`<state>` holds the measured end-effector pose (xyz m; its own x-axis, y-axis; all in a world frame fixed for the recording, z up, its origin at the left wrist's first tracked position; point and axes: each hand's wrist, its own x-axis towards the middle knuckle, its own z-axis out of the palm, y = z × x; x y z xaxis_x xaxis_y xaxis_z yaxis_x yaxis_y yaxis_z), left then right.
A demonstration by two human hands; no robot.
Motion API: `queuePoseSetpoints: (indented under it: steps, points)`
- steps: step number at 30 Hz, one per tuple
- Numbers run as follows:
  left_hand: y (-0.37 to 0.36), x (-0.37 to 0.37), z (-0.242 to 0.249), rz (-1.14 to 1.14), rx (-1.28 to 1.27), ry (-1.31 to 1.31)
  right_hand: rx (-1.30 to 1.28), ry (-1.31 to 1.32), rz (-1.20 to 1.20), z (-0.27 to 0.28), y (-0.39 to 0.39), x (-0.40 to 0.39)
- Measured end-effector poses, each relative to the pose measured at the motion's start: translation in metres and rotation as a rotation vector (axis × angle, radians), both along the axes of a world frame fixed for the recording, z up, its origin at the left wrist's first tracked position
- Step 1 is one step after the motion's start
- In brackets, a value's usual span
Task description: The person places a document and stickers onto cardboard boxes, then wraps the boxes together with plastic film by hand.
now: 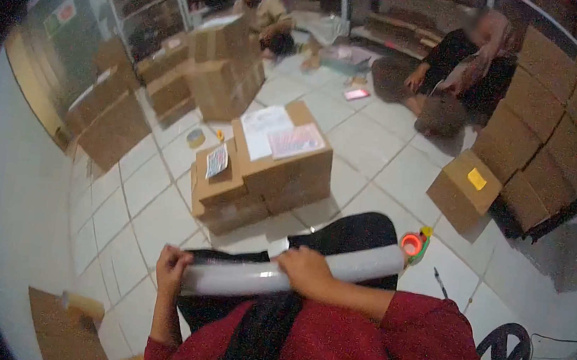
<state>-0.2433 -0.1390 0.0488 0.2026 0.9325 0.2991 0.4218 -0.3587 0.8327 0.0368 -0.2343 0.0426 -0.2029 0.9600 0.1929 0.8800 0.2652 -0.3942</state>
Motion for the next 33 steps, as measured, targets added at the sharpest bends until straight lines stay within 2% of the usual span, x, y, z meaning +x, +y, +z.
queuePoseSetpoints:
  steps: [1,3,4,6,8,10,12,15,17,21,24,26,28,29,32,33]
  points:
    - [0.000,0.003,0.006,0.001,0.058,0.094,-0.051,-0.003,-0.056,-0.003,0.007,0.001]
    - [0.010,0.004,-0.004,0.011,0.092,0.061,-0.140,0.167,-0.187,-0.013,0.024,0.004]
    - [0.013,0.007,-0.005,0.026,0.083,0.060,-0.224,0.155,-0.237,-0.017,0.031,0.005]
    - [0.014,0.014,0.001,0.042,0.048,0.069,-0.292,0.225,-0.225,-0.010,0.037,0.006]
    - [0.020,0.015,-0.003,0.021,0.048,0.046,-0.199,0.293,-0.087,-0.020,0.037,0.014]
    - [0.024,0.013,-0.009,0.041,0.004,0.020,-0.227,0.235,0.024,0.004,0.025,0.023]
    - [0.027,0.012,-0.012,0.041,-0.055,-0.038,-0.112,0.161,0.096,0.002,0.013,0.034]
    - [0.032,0.008,-0.012,0.000,-0.082,-0.079,-0.022,0.171,0.027,-0.005,-0.002,0.036]
    - [0.032,0.011,-0.007,-0.041,-0.289,-0.148,0.054,0.038,-0.075,-0.006,-0.007,0.036]
    - [0.031,0.015,0.004,-0.042,-0.338,-0.204,0.176,0.003,-0.107,-0.008,-0.003,0.031]
    - [0.030,0.012,0.005,-0.056,-0.347,-0.218,0.080,0.033,-0.196,-0.004,0.004,0.032]
    - [0.027,0.011,0.007,-0.025,-0.291,-0.102,-0.167,0.056,-0.176,0.006,0.011,0.034]
    - [0.025,0.004,-0.004,-0.008,-0.178,-0.038,-0.285,0.298,0.014,0.009,0.022,0.042]
    - [0.027,0.000,-0.017,-0.025,-0.125,-0.090,-0.272,0.291,0.110,0.013,0.027,0.040]
    - [0.008,0.006,0.004,-0.005,-0.037,-0.039,-0.330,0.222,0.422,0.011,0.057,0.022]
    - [0.004,0.008,0.006,-0.009,-0.002,-0.062,-0.512,0.232,0.468,0.011,0.066,0.009]
